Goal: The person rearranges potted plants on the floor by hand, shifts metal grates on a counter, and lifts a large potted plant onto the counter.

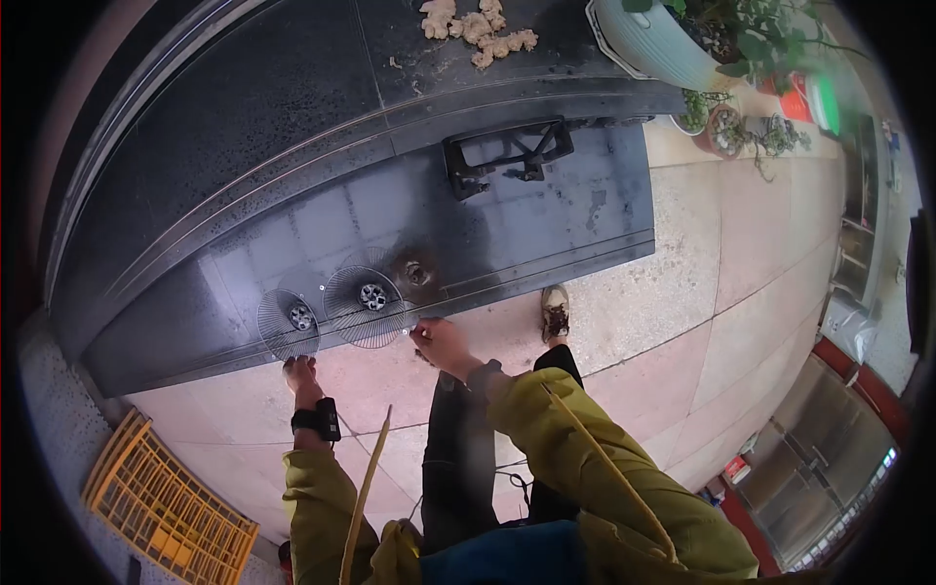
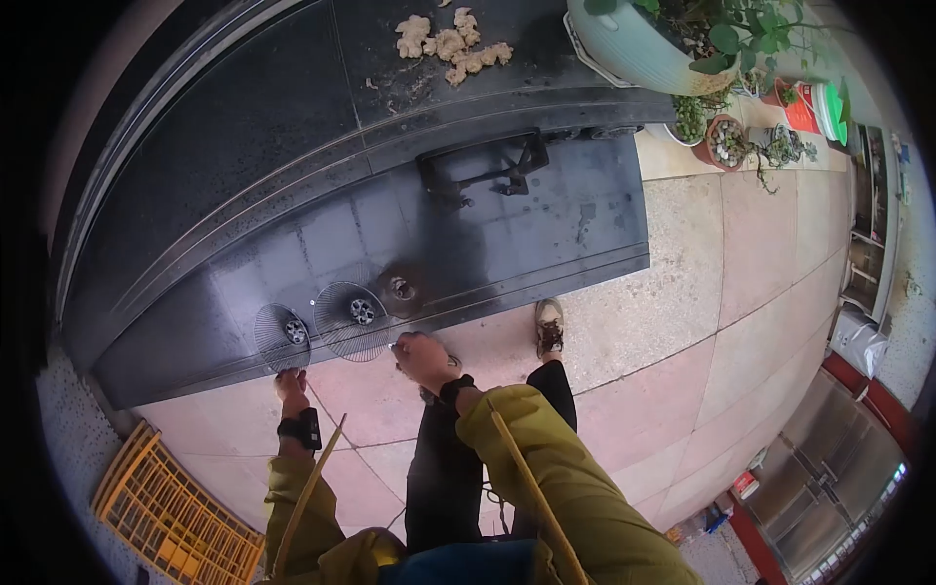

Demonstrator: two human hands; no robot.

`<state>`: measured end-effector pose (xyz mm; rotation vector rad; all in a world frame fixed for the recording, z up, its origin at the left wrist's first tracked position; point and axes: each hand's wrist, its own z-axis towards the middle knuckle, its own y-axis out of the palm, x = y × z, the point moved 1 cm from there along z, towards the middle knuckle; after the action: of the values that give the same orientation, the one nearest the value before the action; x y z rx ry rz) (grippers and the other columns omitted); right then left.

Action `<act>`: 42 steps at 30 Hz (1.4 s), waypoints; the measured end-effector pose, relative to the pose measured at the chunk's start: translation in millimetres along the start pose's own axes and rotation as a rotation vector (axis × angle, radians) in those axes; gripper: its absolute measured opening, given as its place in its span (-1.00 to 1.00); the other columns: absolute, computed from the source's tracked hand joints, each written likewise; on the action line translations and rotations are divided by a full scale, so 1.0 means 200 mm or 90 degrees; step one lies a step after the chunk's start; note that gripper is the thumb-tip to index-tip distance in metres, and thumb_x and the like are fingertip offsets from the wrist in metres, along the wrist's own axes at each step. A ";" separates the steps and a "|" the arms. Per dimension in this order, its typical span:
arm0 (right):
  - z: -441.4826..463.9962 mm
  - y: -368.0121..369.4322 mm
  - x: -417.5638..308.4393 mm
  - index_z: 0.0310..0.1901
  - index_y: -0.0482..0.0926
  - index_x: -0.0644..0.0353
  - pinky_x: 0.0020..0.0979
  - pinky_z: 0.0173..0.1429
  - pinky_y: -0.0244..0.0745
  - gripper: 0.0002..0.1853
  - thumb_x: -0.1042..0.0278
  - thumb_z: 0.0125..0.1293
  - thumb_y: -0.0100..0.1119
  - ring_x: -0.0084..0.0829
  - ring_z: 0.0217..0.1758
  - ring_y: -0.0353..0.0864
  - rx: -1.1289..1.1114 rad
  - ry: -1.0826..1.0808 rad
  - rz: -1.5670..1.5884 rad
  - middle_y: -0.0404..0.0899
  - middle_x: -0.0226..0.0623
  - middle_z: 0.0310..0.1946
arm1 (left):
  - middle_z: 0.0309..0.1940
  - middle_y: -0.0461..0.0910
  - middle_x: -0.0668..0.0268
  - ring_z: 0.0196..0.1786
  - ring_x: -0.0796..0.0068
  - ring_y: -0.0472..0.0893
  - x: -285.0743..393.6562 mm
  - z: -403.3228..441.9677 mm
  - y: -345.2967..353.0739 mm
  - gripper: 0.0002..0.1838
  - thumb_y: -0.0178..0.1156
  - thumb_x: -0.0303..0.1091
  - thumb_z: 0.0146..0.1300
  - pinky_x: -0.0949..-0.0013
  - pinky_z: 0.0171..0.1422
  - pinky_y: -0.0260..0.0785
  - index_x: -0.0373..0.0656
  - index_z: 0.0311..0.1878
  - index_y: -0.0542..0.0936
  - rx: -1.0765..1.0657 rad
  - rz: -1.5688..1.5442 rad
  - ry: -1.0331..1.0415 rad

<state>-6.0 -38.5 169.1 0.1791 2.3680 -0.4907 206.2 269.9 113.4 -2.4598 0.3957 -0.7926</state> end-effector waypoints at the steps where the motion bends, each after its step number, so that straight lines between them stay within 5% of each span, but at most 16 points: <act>1: -0.05 -0.12 -0.01 -0.31 0.65 0.12 -0.14 -0.23 0.56 -0.78 0.16 0.27 0.17 -0.09 -0.33 0.69 -0.027 0.066 0.039 0.68 -0.17 -0.42 | -0.25 0.57 0.36 -0.29 0.53 0.56 0.04 -0.05 0.07 -0.69 0.17 -0.51 0.16 0.48 -0.30 0.38 -0.18 0.01 0.52 -0.059 -0.086 0.174; 2: -0.12 -0.21 -0.04 -0.32 0.66 0.10 -0.15 -0.24 0.56 -0.78 0.14 0.27 0.17 -0.10 -0.35 0.69 -0.060 0.136 0.081 0.69 -0.19 -0.44 | -0.28 0.57 0.38 -0.30 0.54 0.53 0.08 -0.06 0.16 -0.68 0.11 -0.57 0.16 0.43 -0.26 0.41 -0.21 0.01 0.53 -0.026 -0.078 0.262; 3: -0.21 -0.25 0.01 -0.32 0.66 0.10 -0.15 -0.24 0.56 -0.78 0.14 0.27 0.17 -0.10 -0.35 0.69 -0.070 0.140 0.089 0.69 -0.19 -0.44 | -0.25 0.59 0.31 -0.28 0.49 0.55 0.22 -0.17 0.27 -0.68 0.11 -0.55 0.22 0.40 -0.17 0.46 -0.25 0.06 0.52 -0.133 0.076 0.346; 8: -0.43 -0.52 0.40 -0.26 0.69 0.09 -0.20 -0.21 0.56 -0.76 0.10 0.25 0.21 -0.14 -0.29 0.70 0.058 0.079 0.011 0.70 -0.19 -0.42 | -0.04 0.61 0.26 -0.09 0.47 0.66 0.91 -1.20 1.15 -0.55 0.27 -0.19 0.28 0.44 -0.06 0.39 -0.21 0.15 0.51 -0.455 0.105 0.298; 10: -0.52 -0.64 0.48 -0.25 0.69 0.09 -0.21 -0.20 0.57 -0.75 0.09 0.24 0.22 -0.14 -0.27 0.70 0.063 0.102 0.032 0.70 -0.19 -0.41 | -0.04 0.62 0.28 -0.15 0.49 0.66 1.01 -1.37 1.43 -0.46 0.28 -0.04 0.27 0.46 -0.09 0.39 -0.20 0.19 0.50 -0.460 0.098 0.316; 17: -0.70 -0.95 0.73 -0.25 0.69 0.12 -0.25 -0.14 0.58 -0.72 0.06 0.23 0.25 -0.14 -0.23 0.71 0.071 0.220 0.106 0.71 -0.16 -0.38 | -0.18 0.69 0.37 -0.29 0.56 0.65 1.04 -1.43 1.98 -0.63 0.25 -0.09 0.31 0.51 -0.19 0.35 -0.16 0.00 0.55 -0.404 0.124 0.335; 21: -0.77 -1.02 0.80 -0.27 0.69 0.12 -0.26 -0.15 0.59 -0.72 0.07 0.23 0.25 -0.14 -0.25 0.72 0.095 0.227 0.118 0.70 -0.17 -0.39 | -0.21 0.73 0.36 -0.29 0.58 0.66 1.04 -1.43 1.99 -0.77 0.15 -0.29 0.38 0.56 -0.23 0.34 -0.15 0.02 0.55 -0.420 0.181 0.370; 42: -0.84 -1.00 0.78 -0.26 0.69 0.17 -0.28 -0.14 0.58 -0.68 0.05 0.22 0.26 -0.16 -0.26 0.73 0.067 0.220 0.160 0.71 -0.16 -0.40 | -0.15 0.72 0.25 -0.29 0.47 0.70 1.08 -0.95 1.41 -0.73 0.19 -0.30 0.38 0.56 -0.35 0.31 -0.19 0.07 0.52 -0.419 0.063 0.203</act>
<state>-276.7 -156.8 238.8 0.6473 2.6034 -0.4930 228.5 -124.6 185.4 -2.8664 1.0278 -1.1581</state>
